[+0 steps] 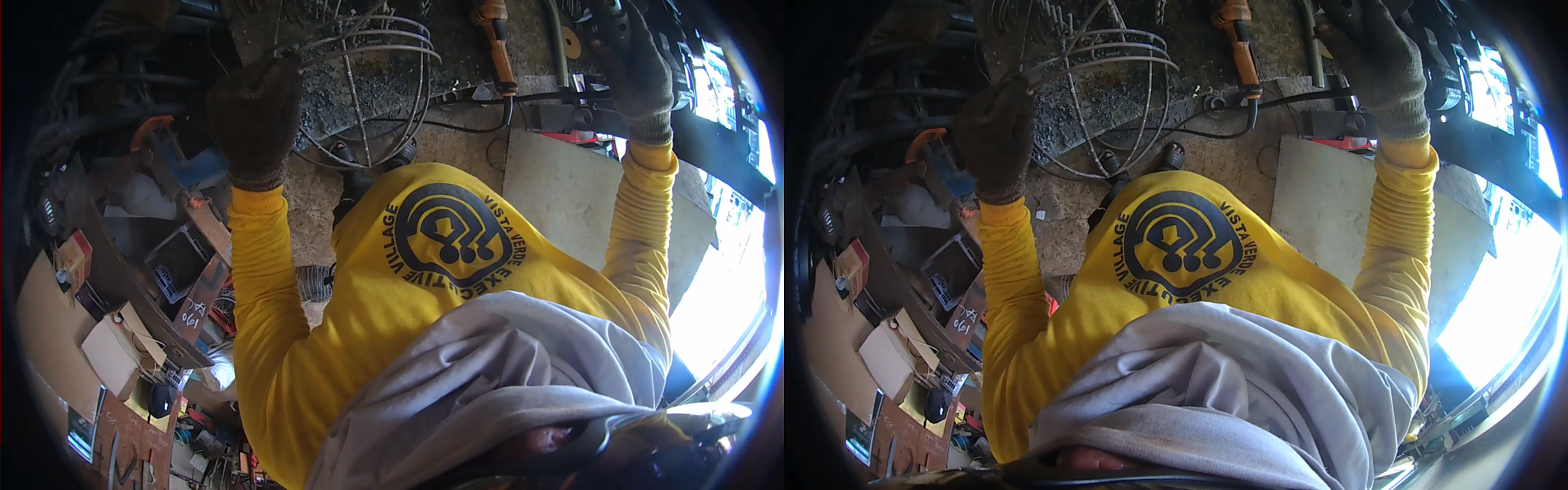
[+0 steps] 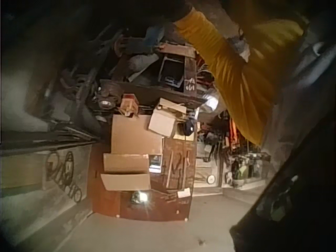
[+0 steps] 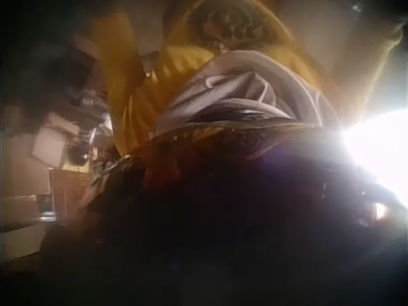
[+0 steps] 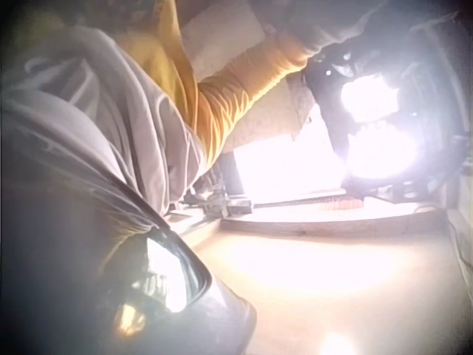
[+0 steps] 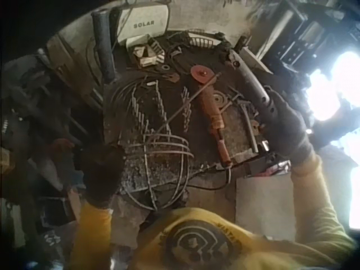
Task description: The person welds sections of a wire frame together on a workbench using a welding rod, joining metal pieces at multiple points while another person works in the background.
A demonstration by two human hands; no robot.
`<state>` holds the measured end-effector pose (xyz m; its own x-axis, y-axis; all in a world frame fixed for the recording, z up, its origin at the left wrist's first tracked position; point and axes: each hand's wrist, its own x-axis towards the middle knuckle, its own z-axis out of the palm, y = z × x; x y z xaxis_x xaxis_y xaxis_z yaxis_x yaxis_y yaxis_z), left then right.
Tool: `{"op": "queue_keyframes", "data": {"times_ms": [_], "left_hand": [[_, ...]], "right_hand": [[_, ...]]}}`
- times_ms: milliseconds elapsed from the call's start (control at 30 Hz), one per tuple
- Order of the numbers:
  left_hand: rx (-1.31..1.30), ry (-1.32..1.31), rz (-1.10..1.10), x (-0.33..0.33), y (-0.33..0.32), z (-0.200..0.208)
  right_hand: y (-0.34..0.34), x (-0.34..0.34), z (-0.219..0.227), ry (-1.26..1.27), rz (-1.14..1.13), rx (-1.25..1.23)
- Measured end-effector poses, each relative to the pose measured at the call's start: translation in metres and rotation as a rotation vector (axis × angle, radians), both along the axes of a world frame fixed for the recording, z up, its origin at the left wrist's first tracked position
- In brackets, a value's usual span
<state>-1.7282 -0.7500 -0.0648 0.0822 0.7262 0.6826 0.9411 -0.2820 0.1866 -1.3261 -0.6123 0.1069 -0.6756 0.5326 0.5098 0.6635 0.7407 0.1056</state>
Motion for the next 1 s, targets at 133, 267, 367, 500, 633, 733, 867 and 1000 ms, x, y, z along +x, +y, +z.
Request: {"op": "queue_keyframes", "data": {"times_ms": [133, 267, 367, 500, 633, 733, 867, 1000], "left_hand": [[0.007, 0.012, 0.020, 0.003, 0.002, 0.003], [0.009, 0.006, 0.006, -0.001, 0.000, 0.000], [0.015, -0.017, -0.019, 0.001, 0.002, 0.002], [0.029, 0.019, 0.032, 0.002, 0.001, 0.001], [0.008, 0.015, 0.012, 0.001, 0.002, 0.001], [0.011, 0.014, -0.002, 0.001, 0.003, 0.005], [0.046, 0.007, -0.029, 0.000, 0.003, 0.006], [0.018, 0.007, -0.054, 0.000, 0.004, 0.009]], "right_hand": [[0.014, 0.027, -0.023, 0.278, -0.007, -0.053], [-0.010, -0.010, 0.010, -0.226, -0.076, 0.199], [-0.003, -0.006, -0.001, 0.004, 0.030, 0.052], [-0.009, -0.011, 0.004, 0.000, -0.039, 0.019], [-0.013, -0.009, 0.011, -0.233, -0.142, 0.089], [-0.013, -0.012, 0.004, -0.126, -0.174, 0.027], [-0.015, -0.021, 0.012, -0.143, -0.243, -0.045], [-0.008, -0.008, 0.008, -0.075, -0.036, 0.033]]}}
